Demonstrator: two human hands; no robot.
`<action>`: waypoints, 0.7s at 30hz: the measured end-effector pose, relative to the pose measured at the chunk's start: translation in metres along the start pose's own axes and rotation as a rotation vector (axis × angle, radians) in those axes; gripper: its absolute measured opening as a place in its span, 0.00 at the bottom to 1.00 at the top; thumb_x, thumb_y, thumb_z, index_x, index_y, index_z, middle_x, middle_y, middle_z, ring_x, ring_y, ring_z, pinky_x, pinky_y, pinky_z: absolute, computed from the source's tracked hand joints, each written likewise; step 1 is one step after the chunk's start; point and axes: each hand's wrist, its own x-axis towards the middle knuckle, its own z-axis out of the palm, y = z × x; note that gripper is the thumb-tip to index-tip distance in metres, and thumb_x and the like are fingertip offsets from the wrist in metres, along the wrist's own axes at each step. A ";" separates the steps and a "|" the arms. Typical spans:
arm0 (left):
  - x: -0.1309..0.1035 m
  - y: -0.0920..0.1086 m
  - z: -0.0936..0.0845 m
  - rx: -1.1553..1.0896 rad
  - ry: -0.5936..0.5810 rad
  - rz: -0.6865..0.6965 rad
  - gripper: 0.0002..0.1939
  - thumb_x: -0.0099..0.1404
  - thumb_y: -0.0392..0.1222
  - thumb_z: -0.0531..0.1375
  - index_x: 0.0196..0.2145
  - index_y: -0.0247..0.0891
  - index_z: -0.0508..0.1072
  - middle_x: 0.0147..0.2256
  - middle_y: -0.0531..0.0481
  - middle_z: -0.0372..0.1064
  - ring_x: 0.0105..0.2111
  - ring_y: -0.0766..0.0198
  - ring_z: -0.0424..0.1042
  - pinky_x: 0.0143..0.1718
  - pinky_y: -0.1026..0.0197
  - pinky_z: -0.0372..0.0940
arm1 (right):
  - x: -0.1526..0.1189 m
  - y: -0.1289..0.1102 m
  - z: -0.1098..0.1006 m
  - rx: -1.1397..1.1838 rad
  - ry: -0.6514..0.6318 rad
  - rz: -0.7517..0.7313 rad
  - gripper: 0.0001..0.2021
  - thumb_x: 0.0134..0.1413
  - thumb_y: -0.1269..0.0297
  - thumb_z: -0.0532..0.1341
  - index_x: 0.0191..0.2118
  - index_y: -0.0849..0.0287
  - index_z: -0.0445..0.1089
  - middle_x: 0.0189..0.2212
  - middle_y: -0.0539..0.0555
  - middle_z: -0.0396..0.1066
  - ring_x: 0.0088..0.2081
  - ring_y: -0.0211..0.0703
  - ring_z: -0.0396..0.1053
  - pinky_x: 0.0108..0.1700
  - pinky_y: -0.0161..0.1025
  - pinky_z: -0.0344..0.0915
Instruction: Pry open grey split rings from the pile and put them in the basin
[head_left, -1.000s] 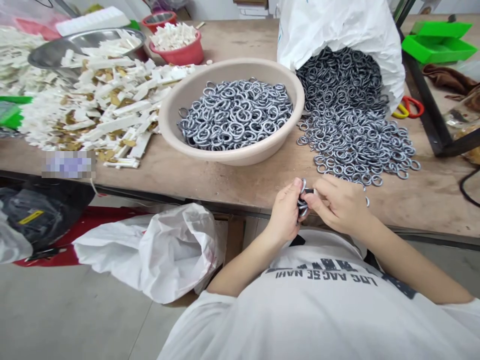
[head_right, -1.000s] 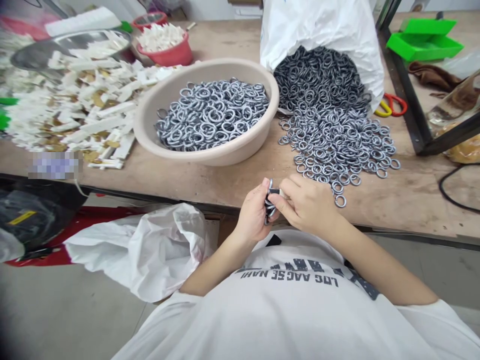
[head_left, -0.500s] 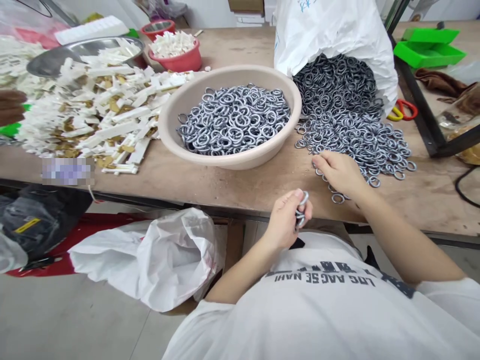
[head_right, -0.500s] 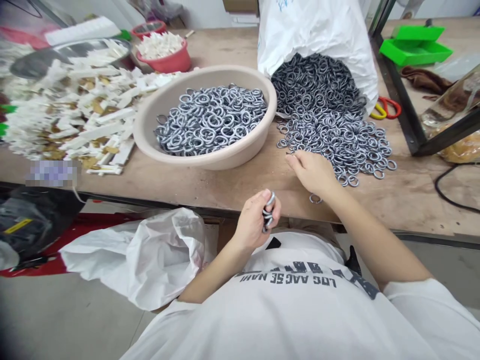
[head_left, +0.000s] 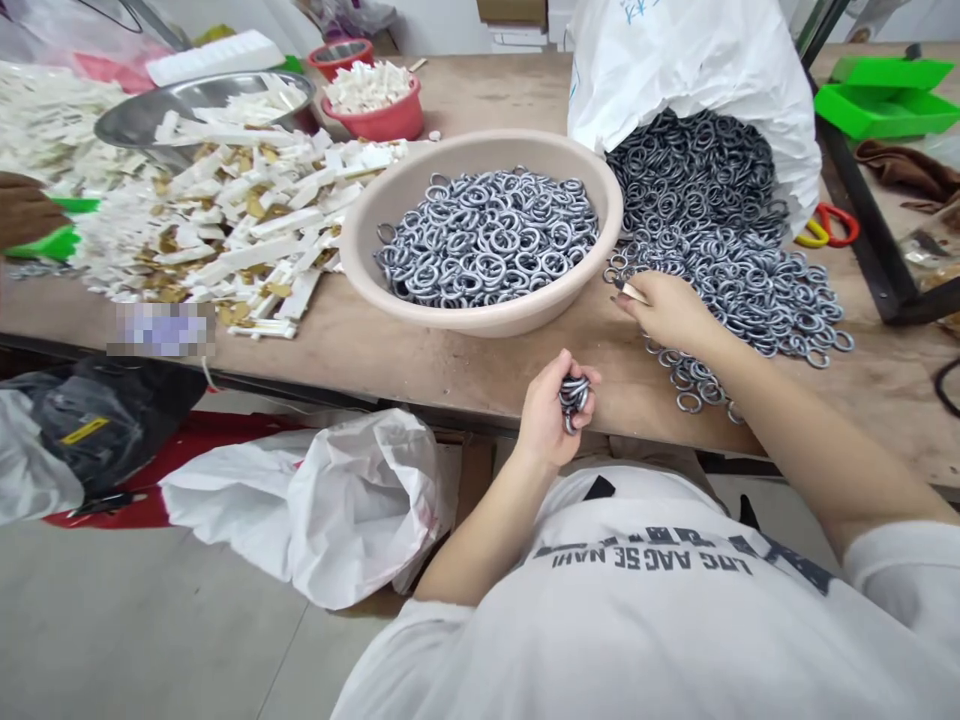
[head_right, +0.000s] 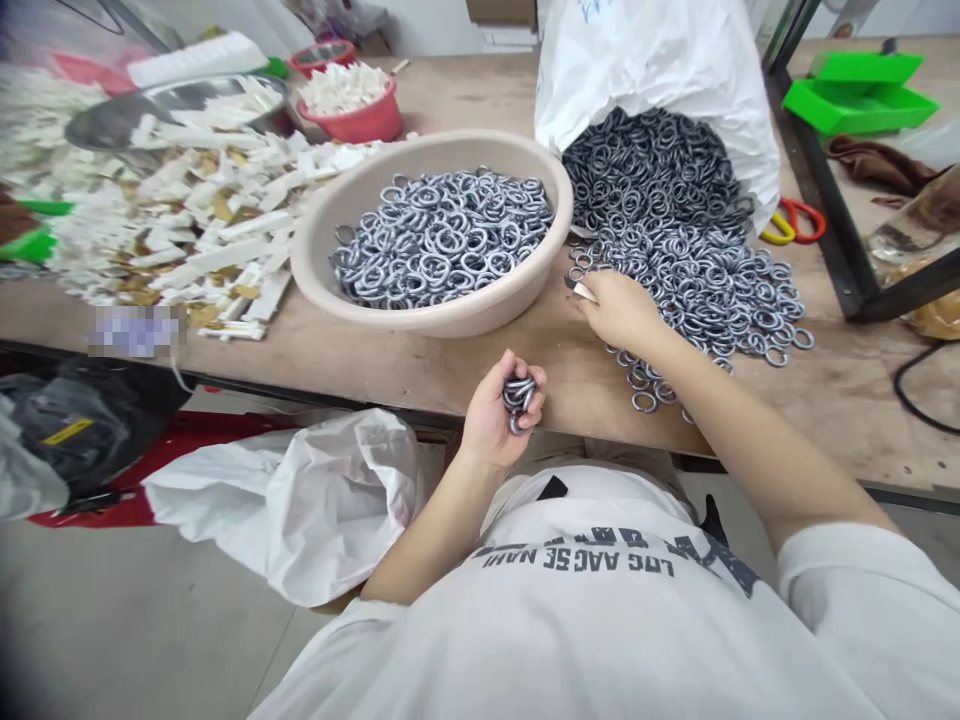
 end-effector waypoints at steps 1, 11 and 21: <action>0.002 -0.003 0.003 0.045 0.000 0.037 0.24 0.59 0.57 0.66 0.33 0.36 0.59 0.31 0.52 0.66 0.17 0.75 0.57 0.13 0.73 0.43 | -0.016 -0.005 -0.007 0.288 -0.055 0.017 0.14 0.64 0.55 0.57 0.34 0.63 0.68 0.27 0.54 0.64 0.29 0.40 0.62 0.31 0.38 0.53; 0.002 -0.029 0.022 0.273 -0.101 0.206 0.24 0.65 0.60 0.61 0.30 0.34 0.64 0.27 0.51 0.63 0.20 0.76 0.57 0.19 0.74 0.54 | -0.096 -0.042 0.011 1.031 -0.026 0.119 0.21 0.62 0.44 0.60 0.34 0.61 0.65 0.27 0.51 0.65 0.30 0.37 0.63 0.36 0.37 0.60; -0.009 -0.024 0.028 0.130 -0.062 0.067 0.26 0.62 0.61 0.63 0.29 0.35 0.61 0.22 0.55 0.55 0.16 0.75 0.51 0.12 0.73 0.47 | -0.111 -0.043 -0.010 0.116 0.131 -0.233 0.19 0.71 0.53 0.50 0.30 0.60 0.61 0.29 0.52 0.64 0.29 0.38 0.58 0.31 0.40 0.47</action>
